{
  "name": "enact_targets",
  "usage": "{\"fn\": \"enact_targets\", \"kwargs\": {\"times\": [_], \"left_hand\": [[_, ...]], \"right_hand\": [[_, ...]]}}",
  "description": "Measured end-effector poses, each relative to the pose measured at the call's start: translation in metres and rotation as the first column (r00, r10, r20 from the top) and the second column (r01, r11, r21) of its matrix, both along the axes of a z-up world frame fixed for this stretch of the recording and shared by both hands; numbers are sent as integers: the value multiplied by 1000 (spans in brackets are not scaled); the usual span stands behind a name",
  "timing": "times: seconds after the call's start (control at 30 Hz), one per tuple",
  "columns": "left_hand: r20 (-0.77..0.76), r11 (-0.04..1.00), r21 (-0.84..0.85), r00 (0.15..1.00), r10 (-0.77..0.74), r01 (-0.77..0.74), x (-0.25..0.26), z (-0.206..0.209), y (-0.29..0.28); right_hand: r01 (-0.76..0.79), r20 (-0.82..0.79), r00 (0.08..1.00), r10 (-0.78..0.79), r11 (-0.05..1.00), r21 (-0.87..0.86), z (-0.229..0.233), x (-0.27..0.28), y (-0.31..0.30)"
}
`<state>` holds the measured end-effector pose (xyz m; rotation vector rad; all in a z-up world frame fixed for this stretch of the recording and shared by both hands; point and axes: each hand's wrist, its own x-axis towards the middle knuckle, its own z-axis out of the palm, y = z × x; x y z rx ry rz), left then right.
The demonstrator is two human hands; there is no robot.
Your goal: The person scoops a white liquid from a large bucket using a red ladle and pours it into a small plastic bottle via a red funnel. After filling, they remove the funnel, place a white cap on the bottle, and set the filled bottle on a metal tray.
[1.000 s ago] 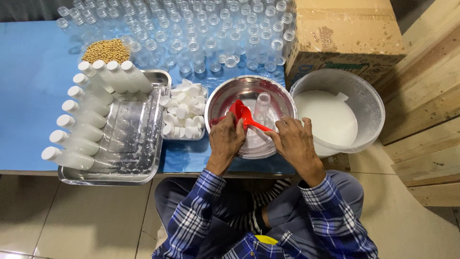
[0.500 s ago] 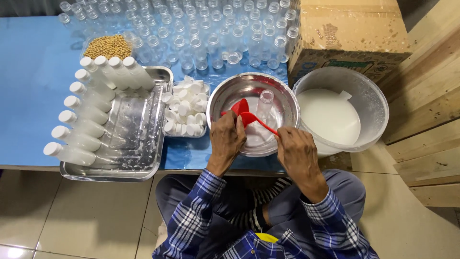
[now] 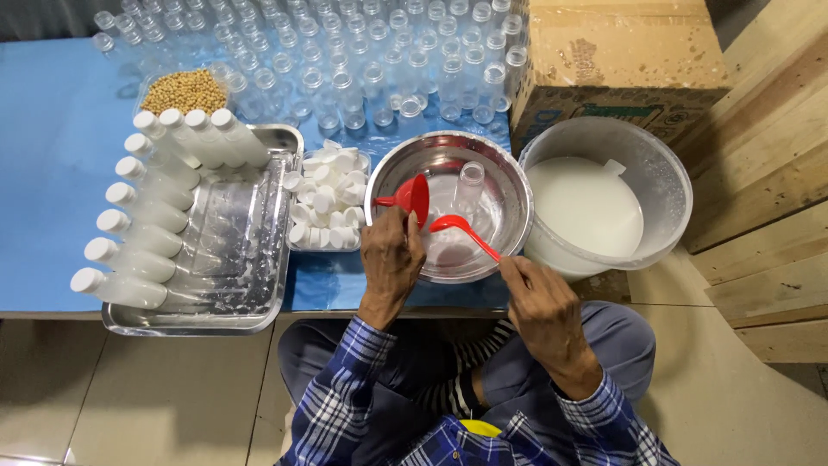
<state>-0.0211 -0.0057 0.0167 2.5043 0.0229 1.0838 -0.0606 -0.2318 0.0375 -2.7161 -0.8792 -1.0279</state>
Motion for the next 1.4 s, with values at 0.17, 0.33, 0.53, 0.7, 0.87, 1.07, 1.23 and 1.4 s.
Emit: {"fn": "enact_targets", "kwargs": {"times": [0.17,0.33,0.53,0.7,0.87,1.07,1.23,1.4], "left_hand": [[0,1000,-29,1000,5,-5,-4,6,0],[4,995,-104,1000,-2,2,-10,9,0],[-14,855,-517,998,-60,44,-13,36,-5],[50,556,-809,965,-258,191,-7,62,-6],[151,376,-879,918,-366,294,4,69,-15],[179,187,-939,873,-455,290,11,73,-24],[265,23,-947,823,-502,319,26,68,-34],[253,52,-942,803,-540,332,41,58,-41]], "right_hand": [[-16,-11,1000,16,998,-57,-17,0,-2],[12,-78,997,-20,995,-101,-20,-9,-6],[43,-96,995,-30,990,133,-22,-16,-9],[21,-464,854,235,875,484,3,-27,-3],[41,-455,864,215,870,491,-8,-29,-7],[65,-451,869,203,858,510,-15,-30,-6],[50,-426,870,249,814,579,-24,-31,-9],[-2,-329,922,202,854,520,-28,-34,-14]]}}
